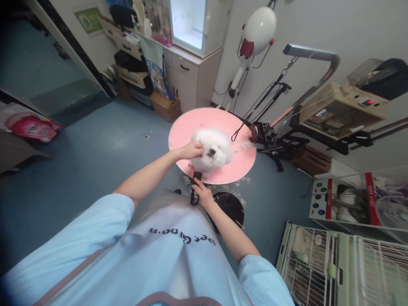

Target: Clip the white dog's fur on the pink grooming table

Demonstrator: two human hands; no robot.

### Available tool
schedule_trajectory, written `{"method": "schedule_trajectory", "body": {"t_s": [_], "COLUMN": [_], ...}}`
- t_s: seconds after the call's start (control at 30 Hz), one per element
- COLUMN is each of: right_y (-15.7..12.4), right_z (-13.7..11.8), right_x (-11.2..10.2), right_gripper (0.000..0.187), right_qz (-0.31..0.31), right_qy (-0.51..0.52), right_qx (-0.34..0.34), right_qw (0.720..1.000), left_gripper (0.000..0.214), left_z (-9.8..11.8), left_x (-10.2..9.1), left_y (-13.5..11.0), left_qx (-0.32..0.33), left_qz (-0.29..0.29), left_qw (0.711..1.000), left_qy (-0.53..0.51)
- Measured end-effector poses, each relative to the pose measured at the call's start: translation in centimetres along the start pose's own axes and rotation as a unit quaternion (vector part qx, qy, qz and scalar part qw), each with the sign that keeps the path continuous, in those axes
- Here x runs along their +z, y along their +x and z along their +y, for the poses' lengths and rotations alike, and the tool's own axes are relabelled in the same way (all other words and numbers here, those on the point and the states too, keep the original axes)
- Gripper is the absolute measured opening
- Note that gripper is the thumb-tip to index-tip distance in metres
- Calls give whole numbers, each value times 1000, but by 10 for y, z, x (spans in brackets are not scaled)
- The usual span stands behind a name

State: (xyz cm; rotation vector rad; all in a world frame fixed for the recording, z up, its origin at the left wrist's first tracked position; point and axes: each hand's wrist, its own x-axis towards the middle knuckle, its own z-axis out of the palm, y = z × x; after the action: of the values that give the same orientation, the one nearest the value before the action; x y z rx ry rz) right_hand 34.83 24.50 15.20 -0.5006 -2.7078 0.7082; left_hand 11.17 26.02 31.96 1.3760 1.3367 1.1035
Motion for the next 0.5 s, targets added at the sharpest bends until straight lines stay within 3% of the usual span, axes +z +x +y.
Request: {"method": "schedule_trajectory", "body": {"t_s": [0.2,0.3,0.43,0.5], "right_y": [20,12,-10,-11], "right_z": [0,-5,-16,-19], "right_x": [20,29,32,32], "right_gripper": [50,48,42,44], "right_qz": [-62,-25,67,65], "right_qy": [-26,-7,30,18], "right_qx": [34,42,27,32], "right_qw": [997,999,997,997], "left_gripper": [33,32,32,31], "left_z": [3,5,3,1], "left_x": [-1,-3,-5,-5], "left_y": [-2,-1,3,5], "left_qx": [-28,-33,-32,-29], "left_qz": [3,0,-12,-15], "left_qw": [1000,999,999,999], "left_qy": [5,1,0,0]}}
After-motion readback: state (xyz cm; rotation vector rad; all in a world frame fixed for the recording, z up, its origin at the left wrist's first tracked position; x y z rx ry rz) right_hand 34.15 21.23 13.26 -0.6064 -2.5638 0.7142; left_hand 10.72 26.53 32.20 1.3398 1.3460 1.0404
